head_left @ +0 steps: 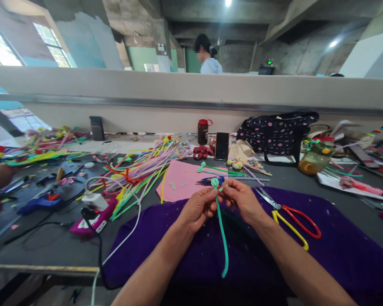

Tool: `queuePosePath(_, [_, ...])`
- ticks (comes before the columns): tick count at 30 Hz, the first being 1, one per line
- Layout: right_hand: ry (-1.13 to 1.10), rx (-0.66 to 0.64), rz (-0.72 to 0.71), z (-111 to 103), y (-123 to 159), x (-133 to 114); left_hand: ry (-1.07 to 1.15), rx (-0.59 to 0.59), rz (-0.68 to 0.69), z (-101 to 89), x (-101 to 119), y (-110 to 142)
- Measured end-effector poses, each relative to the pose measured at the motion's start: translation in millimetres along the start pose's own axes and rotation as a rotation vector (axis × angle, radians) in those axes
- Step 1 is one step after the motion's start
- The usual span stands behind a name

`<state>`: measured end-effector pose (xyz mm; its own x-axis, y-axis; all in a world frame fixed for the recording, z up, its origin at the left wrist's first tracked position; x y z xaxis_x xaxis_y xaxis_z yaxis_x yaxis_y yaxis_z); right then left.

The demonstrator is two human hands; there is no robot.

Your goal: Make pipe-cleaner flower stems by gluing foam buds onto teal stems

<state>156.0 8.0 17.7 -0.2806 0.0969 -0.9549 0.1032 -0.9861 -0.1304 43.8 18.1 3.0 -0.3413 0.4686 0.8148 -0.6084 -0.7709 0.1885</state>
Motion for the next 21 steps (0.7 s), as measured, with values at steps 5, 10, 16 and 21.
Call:
queuePosePath(5, [0.054,0.016,-0.039,-4,-5,-1,-0.038,-0.004,0.007,2.5,2,-11])
queuePosePath(10, [0.172,-0.006,-0.068,-2,-3,-2,-0.121,0.064,0.056,-3.6,-1,-11])
queuePosePath(16, [0.122,-0.101,0.027,5,0,0,-0.176,0.061,0.117,-7.5,0,-3])
queuePosePath(21, [-0.119,-0.172,0.149,4,-4,7,-0.135,0.071,0.108,-5.9,3,1])
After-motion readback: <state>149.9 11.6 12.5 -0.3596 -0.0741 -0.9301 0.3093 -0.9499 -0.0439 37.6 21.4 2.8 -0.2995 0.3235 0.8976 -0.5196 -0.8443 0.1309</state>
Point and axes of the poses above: each hand's wrist, its own y-axis away from the middle knuckle, its own z-axis out of the palm, x = y × z, the point moved 5 cm from there along -y, towards the middle knuckle, and after that the axes turned 3 degrees about -z, right-handed, at the moved point
